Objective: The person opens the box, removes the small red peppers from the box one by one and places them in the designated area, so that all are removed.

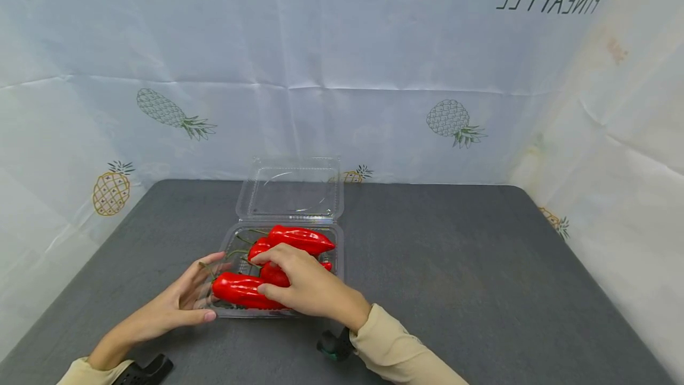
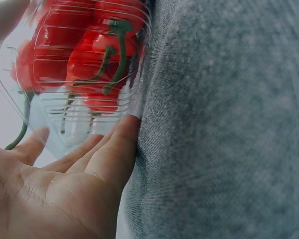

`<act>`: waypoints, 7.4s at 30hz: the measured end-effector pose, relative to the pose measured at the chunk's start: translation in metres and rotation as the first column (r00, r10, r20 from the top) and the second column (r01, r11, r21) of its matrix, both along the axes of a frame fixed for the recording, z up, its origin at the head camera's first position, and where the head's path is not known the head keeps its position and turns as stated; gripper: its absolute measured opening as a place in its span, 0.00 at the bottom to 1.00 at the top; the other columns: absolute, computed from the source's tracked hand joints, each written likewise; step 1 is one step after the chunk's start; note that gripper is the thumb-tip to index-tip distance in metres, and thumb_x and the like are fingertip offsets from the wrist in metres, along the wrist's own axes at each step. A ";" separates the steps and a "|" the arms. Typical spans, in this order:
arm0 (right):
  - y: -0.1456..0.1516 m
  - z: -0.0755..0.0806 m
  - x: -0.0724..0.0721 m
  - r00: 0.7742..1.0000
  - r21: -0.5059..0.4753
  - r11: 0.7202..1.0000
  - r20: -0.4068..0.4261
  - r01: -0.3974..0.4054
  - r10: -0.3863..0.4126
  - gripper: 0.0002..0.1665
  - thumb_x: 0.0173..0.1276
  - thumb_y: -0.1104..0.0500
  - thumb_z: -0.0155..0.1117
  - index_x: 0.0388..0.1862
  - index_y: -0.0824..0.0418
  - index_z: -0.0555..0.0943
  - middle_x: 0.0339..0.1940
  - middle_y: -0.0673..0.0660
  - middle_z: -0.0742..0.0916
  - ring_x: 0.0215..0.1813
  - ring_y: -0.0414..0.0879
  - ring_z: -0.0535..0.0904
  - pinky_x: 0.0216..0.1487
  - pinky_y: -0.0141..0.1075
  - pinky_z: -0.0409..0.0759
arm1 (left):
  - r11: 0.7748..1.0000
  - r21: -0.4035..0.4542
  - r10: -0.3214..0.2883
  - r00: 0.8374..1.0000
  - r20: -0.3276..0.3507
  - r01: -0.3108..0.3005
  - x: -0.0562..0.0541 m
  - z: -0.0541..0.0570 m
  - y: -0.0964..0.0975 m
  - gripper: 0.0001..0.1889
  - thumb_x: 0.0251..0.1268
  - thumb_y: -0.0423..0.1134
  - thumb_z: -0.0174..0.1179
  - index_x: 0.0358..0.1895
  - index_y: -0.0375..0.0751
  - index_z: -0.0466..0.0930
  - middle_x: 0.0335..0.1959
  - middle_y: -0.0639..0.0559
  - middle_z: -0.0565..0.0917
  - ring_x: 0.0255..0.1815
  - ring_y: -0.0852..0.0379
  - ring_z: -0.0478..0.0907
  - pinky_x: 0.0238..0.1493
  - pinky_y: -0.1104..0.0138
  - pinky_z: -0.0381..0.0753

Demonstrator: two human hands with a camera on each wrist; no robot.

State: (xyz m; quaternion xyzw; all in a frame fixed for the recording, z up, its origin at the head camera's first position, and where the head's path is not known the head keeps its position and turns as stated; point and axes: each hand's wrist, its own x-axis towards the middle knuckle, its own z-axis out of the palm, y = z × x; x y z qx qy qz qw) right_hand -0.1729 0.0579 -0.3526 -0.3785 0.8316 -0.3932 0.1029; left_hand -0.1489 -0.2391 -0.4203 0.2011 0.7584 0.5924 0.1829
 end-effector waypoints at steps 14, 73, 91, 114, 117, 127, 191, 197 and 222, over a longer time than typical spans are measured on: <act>-0.019 -0.006 -0.001 0.997 0.123 0.992 -0.069 -0.031 0.040 0.25 0.68 0.58 0.67 0.63 0.57 0.77 0.58 0.52 0.82 0.52 0.38 0.77 0.54 0.27 0.78 | 1.000 -0.002 0.000 1.000 -0.003 0.000 0.000 0.000 0.000 0.46 0.66 0.32 0.61 0.79 0.43 0.38 0.78 0.27 0.47 0.75 0.46 0.64 0.61 0.78 0.71; -0.008 -0.002 -0.004 0.975 0.158 0.987 -0.220 0.017 0.019 0.27 0.71 0.57 0.64 0.68 0.60 0.73 0.58 0.53 0.79 0.56 0.43 0.76 0.58 0.30 0.80 | 0.991 0.122 -0.052 0.998 -0.038 0.056 0.000 -0.002 0.000 0.46 0.65 0.27 0.60 0.78 0.37 0.37 0.76 0.22 0.43 0.67 0.77 0.68 0.63 0.78 0.73; 0.006 0.000 -0.012 0.994 0.140 0.985 -0.039 0.103 -0.098 0.35 0.68 0.61 0.65 0.72 0.61 0.67 0.65 0.56 0.79 0.59 0.47 0.76 0.57 0.38 0.83 | 0.985 0.151 -0.072 0.995 -0.071 0.082 0.001 0.000 0.000 0.46 0.66 0.26 0.59 0.79 0.37 0.37 0.75 0.20 0.43 0.68 0.73 0.68 0.64 0.77 0.74; 0.045 0.014 -0.031 0.968 -0.076 0.966 0.066 0.249 -0.244 0.37 0.68 0.61 0.66 0.74 0.59 0.66 0.58 0.59 0.84 0.54 0.53 0.83 0.41 0.36 0.88 | 0.986 0.148 -0.064 0.996 -0.057 0.072 0.001 -0.001 0.000 0.46 0.65 0.26 0.60 0.79 0.38 0.37 0.75 0.20 0.44 0.68 0.73 0.69 0.63 0.77 0.74; 0.055 0.015 -0.037 0.955 -0.090 0.952 0.070 0.292 -0.287 0.37 0.68 0.61 0.66 0.74 0.59 0.65 0.60 0.61 0.82 0.54 0.54 0.83 0.42 0.40 0.89 | 0.987 0.145 -0.063 0.996 -0.056 0.070 0.001 -0.001 0.000 0.46 0.66 0.26 0.59 0.79 0.39 0.37 0.75 0.20 0.44 0.68 0.73 0.68 0.63 0.77 0.74; 0.073 0.012 -0.051 0.926 -0.124 0.918 0.065 0.377 -0.372 0.37 0.67 0.61 0.67 0.73 0.61 0.65 0.62 0.63 0.80 0.54 0.57 0.83 0.48 0.46 0.88 | 0.988 0.139 -0.061 0.997 -0.055 0.068 0.001 -0.003 -0.001 0.47 0.65 0.25 0.59 0.79 0.37 0.36 0.75 0.20 0.43 0.68 0.73 0.68 0.64 0.78 0.73; 0.110 -0.045 -0.137 0.743 -0.011 0.745 0.092 0.667 -0.663 0.40 0.68 0.55 0.66 0.73 0.69 0.62 0.65 0.72 0.77 0.62 0.65 0.78 0.54 0.54 0.85 | 0.990 0.128 -0.061 0.997 -0.039 0.066 -0.001 -0.004 -0.001 0.47 0.65 0.25 0.59 0.79 0.40 0.36 0.76 0.22 0.43 0.68 0.74 0.68 0.64 0.78 0.73; 0.107 -0.051 -0.147 0.734 0.021 0.738 0.085 0.674 -0.673 0.41 0.68 0.54 0.67 0.73 0.70 0.61 0.64 0.73 0.77 0.63 0.65 0.76 0.56 0.55 0.83 | 0.991 0.120 -0.058 0.998 -0.034 0.061 -0.001 -0.005 -0.001 0.47 0.65 0.26 0.60 0.79 0.40 0.36 0.77 0.23 0.42 0.68 0.76 0.68 0.63 0.78 0.73; 0.104 -0.058 -0.161 0.713 0.103 0.713 0.046 0.694 -0.700 0.41 0.67 0.53 0.67 0.71 0.71 0.64 0.59 0.73 0.81 0.56 0.63 0.81 0.54 0.52 0.84 | 0.991 0.122 -0.058 0.998 -0.034 0.061 -0.002 -0.001 0.001 0.47 0.65 0.26 0.60 0.79 0.39 0.36 0.77 0.23 0.43 0.69 0.71 0.68 0.64 0.78 0.73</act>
